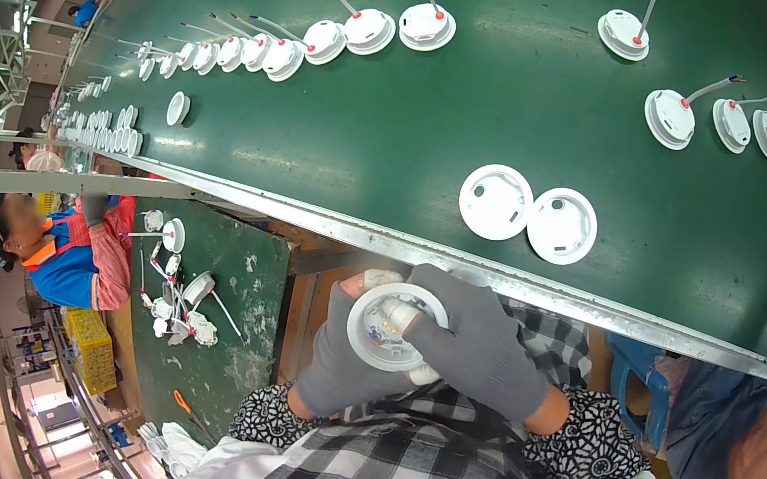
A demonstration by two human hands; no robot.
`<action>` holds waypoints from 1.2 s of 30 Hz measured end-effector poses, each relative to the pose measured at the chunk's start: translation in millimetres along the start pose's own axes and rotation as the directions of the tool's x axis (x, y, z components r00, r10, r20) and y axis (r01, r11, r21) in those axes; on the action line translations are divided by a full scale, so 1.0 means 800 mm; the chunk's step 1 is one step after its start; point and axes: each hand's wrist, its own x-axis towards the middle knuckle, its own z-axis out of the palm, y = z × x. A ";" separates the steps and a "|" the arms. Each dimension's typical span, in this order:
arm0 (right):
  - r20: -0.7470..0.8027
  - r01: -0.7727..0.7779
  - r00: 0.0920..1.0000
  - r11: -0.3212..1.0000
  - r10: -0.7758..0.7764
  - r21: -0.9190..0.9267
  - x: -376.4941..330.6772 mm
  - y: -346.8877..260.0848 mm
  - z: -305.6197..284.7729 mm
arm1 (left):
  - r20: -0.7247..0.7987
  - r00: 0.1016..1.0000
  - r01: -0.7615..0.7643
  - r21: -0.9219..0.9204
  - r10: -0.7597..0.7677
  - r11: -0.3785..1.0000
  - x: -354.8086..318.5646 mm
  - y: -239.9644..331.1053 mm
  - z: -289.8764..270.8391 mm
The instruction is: The person assembles LED light fixtures by inserting circuit boards into plastic housings, pressing the components together by hand, and placing the assembled lights onto the conveyor belt.
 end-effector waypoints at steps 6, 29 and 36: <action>0.156 0.003 0.988 1.000 -0.003 0.000 0.004 -0.006 -0.010 | -0.103 0.995 -0.017 -0.134 0.003 0.991 0.000 -0.005 -0.008; 0.423 -0.115 0.906 0.976 0.027 0.183 -0.010 -0.048 -0.069 | 0.310 0.950 -0.004 -0.079 0.028 0.997 0.040 0.042 -0.041; -0.216 0.169 0.666 0.426 -0.714 -0.889 0.062 -0.031 -0.187 | -0.238 0.928 -0.215 0.290 0.288 0.933 0.101 0.020 -0.099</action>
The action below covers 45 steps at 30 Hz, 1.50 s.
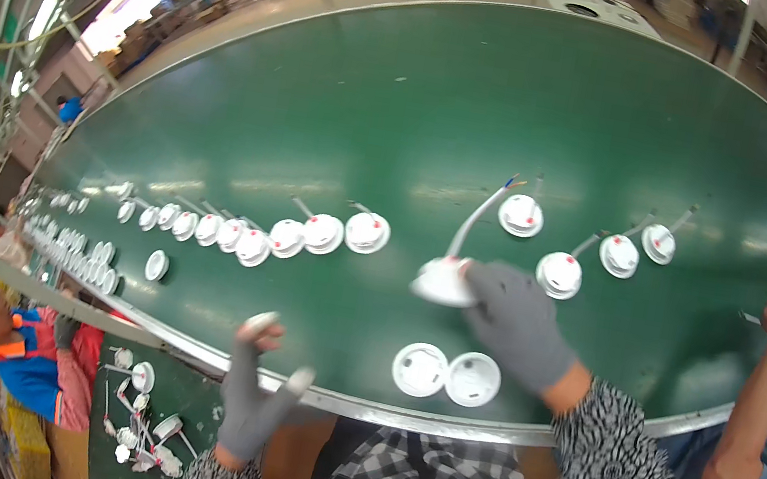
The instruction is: The person assembles LED light fixtures by inserting circuit boards into plastic housings, pressing the components together by hand, and placing the assembled lights onto the conveyor belt.
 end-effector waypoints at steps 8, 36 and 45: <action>0.240 0.223 0.966 0.766 -0.092 -0.603 0.030 0.152 0.107 | -0.111 0.989 -0.092 0.063 0.099 0.994 0.181 -0.082 0.145; 0.483 -0.509 0.856 0.459 0.182 0.728 -0.013 -0.091 0.027 | 0.112 0.988 0.134 -0.324 -0.103 0.937 0.016 -0.030 0.102; 0.481 -0.513 0.856 0.421 0.189 0.748 -0.011 -0.091 0.034 | 0.365 0.838 0.331 -0.931 -0.405 -0.155 0.027 -0.021 0.103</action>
